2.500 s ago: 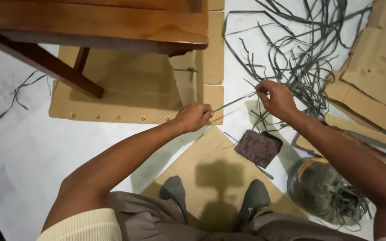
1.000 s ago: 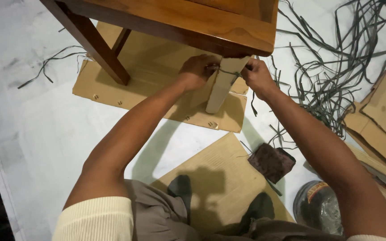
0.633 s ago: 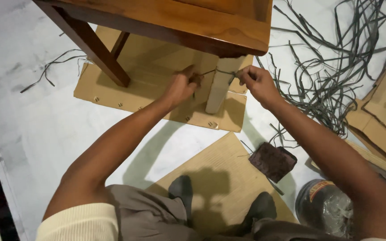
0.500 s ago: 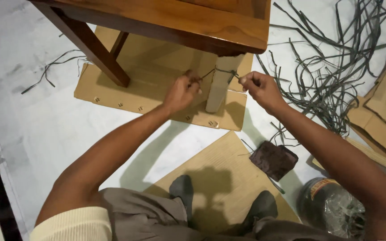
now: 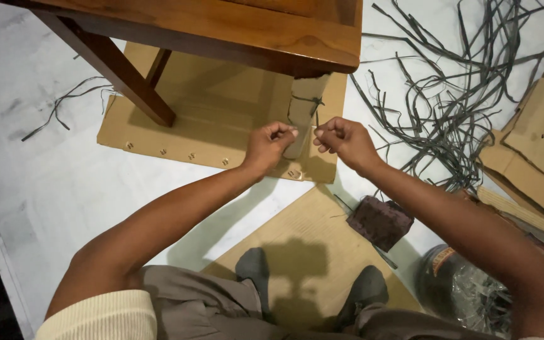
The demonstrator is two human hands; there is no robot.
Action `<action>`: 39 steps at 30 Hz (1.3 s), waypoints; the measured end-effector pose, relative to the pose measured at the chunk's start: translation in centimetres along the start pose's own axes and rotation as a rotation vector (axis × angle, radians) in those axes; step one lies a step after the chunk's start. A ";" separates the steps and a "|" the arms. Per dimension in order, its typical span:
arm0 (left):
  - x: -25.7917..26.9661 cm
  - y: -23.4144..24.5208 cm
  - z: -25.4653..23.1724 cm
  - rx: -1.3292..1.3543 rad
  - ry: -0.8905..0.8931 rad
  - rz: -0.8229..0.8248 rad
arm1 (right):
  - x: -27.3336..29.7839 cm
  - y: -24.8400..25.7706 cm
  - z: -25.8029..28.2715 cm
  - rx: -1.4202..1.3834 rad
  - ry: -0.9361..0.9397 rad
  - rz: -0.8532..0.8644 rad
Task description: Sanding a wooden chair and wrapping its legs with cardboard and plastic ties.
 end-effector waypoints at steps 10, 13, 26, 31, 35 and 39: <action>0.9 -1.8 -1.9 0.076 0.107 0.040 | 2.2 -0.8 0.7 0.123 0.263 -0.031; 0.9 -2.3 -1.3 0.092 0.118 0.049 | 2.6 -0.7 0.4 0.182 0.322 -0.033; 1.5 -2.6 -2.5 0.128 0.125 0.048 | 3.1 -0.1 -0.5 0.135 0.350 -0.050; 1.4 -2.4 -2.2 0.113 0.121 0.050 | 2.9 0.1 0.3 -0.048 0.291 -0.060; 1.4 -2.4 -2.3 0.093 0.088 0.045 | 2.6 -0.3 0.8 0.002 0.319 -0.072; 1.0 -2.3 -2.3 0.084 0.051 0.054 | 1.8 0.0 0.7 0.071 0.361 -0.050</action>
Point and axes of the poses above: each hand's wrist, its own x-axis away from the middle knuckle, its own y-axis out of the back of the hand, z = x × y, the point moved 4 cm from there along -x, towards the middle knuckle, and after that the axes turned 13 degrees about -z, right-handed, at the moved point
